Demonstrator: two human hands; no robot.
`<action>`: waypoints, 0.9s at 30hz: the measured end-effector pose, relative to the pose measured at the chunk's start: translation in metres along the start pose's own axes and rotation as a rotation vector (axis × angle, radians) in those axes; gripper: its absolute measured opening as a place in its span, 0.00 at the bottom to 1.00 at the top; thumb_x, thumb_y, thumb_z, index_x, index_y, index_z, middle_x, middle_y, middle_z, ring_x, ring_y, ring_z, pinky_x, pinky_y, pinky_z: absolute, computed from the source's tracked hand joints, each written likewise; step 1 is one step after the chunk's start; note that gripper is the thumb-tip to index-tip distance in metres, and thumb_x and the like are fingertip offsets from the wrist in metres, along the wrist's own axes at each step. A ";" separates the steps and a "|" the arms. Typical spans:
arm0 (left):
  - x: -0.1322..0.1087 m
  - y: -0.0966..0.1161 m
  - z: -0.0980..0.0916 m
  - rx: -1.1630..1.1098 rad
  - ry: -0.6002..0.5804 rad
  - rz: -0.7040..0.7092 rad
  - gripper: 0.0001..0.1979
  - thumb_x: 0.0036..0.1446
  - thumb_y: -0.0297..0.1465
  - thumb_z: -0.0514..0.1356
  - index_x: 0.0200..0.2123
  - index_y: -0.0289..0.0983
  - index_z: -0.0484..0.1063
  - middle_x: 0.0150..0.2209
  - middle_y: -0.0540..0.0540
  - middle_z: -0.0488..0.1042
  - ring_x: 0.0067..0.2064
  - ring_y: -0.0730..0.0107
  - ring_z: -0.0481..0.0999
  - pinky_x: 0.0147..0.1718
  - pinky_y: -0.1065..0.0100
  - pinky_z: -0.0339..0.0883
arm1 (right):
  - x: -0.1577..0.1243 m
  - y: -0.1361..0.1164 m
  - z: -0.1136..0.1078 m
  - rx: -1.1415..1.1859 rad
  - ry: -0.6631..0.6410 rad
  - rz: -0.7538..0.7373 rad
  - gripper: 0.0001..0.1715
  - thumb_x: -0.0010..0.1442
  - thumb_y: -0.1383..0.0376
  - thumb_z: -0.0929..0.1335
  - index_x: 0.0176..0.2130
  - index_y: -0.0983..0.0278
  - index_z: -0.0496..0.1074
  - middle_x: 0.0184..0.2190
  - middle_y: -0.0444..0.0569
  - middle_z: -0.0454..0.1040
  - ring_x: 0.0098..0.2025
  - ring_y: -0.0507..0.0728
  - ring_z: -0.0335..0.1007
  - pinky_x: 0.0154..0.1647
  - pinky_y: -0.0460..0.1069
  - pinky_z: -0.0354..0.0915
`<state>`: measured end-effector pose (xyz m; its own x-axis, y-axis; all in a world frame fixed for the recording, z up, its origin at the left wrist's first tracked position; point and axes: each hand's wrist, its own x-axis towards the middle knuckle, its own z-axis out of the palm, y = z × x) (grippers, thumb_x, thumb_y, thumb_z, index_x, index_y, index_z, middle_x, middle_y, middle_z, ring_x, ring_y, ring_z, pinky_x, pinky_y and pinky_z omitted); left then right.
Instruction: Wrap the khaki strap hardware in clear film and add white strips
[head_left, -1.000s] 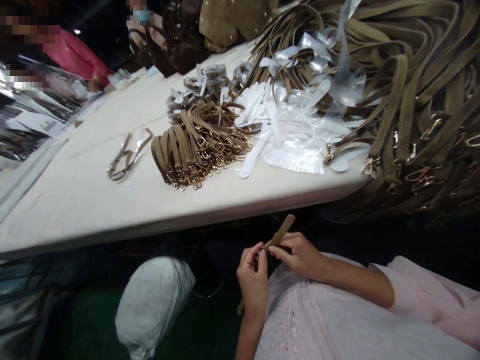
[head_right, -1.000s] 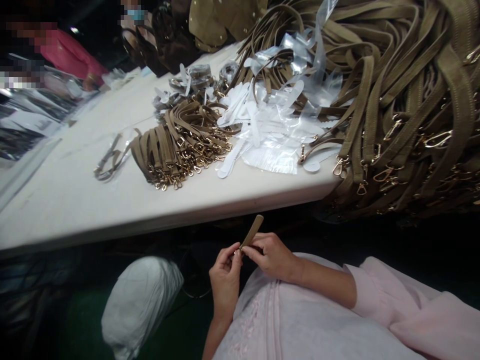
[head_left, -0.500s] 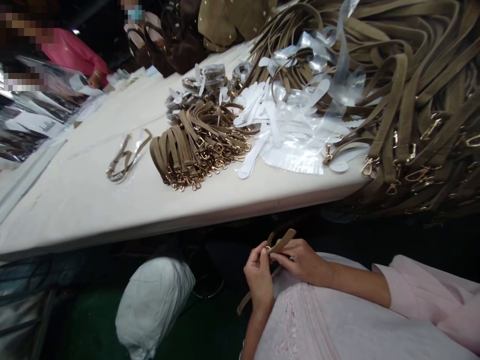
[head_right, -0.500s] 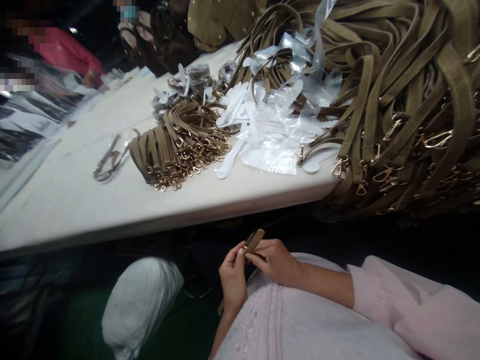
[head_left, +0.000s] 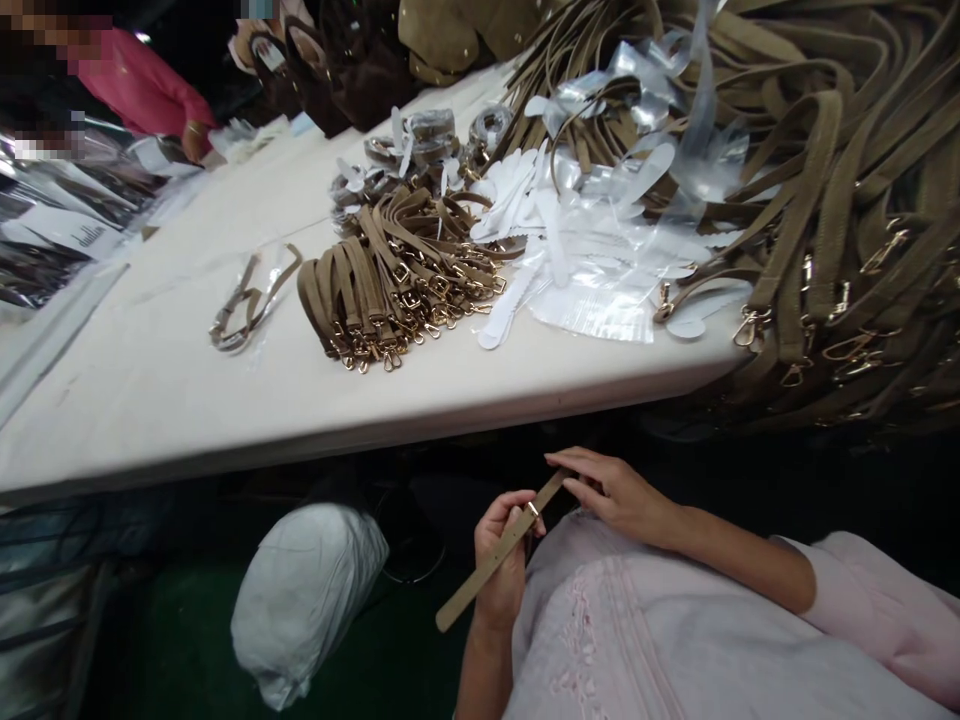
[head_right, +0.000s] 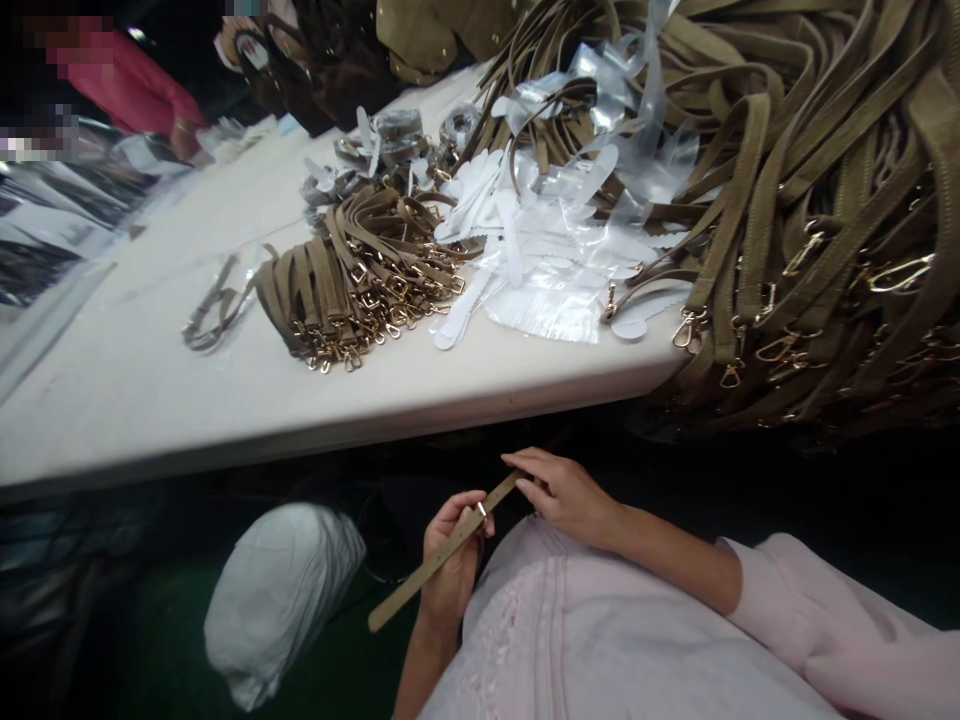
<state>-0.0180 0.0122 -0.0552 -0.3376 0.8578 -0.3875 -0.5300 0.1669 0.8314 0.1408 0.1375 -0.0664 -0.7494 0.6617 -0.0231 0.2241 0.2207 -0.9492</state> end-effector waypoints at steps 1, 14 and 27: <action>-0.001 0.001 -0.003 0.005 -0.026 -0.011 0.13 0.60 0.37 0.64 0.42 0.34 0.76 0.27 0.48 0.72 0.30 0.75 0.70 0.33 0.75 0.63 | 0.000 0.003 0.000 0.039 -0.081 0.070 0.21 0.68 0.61 0.62 0.58 0.61 0.70 0.47 0.53 0.74 0.34 0.54 0.73 0.39 0.50 0.68; 0.002 0.000 -0.012 0.469 -0.194 -0.186 0.16 0.61 0.38 0.61 0.46 0.34 0.77 0.31 0.45 0.75 0.27 0.76 0.64 0.27 0.73 0.57 | -0.012 0.025 -0.027 -0.168 -0.099 0.303 0.08 0.60 0.63 0.71 0.30 0.63 0.77 0.29 0.44 0.75 0.32 0.54 0.69 0.32 0.48 0.58; 0.011 0.001 -0.014 0.567 -0.323 -0.168 0.09 0.56 0.33 0.64 0.39 0.34 0.79 0.36 0.45 0.79 0.39 0.63 0.75 0.38 0.69 0.66 | 0.006 -0.043 -0.019 0.214 -0.594 -0.153 0.22 0.66 0.66 0.68 0.58 0.58 0.70 0.53 0.50 0.72 0.54 0.56 0.69 0.56 0.48 0.62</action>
<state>-0.0331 0.0149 -0.0647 0.0102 0.8856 -0.4644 -0.0344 0.4645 0.8849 0.1389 0.1457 -0.0195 -0.9937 0.1115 0.0064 0.0040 0.0930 -0.9957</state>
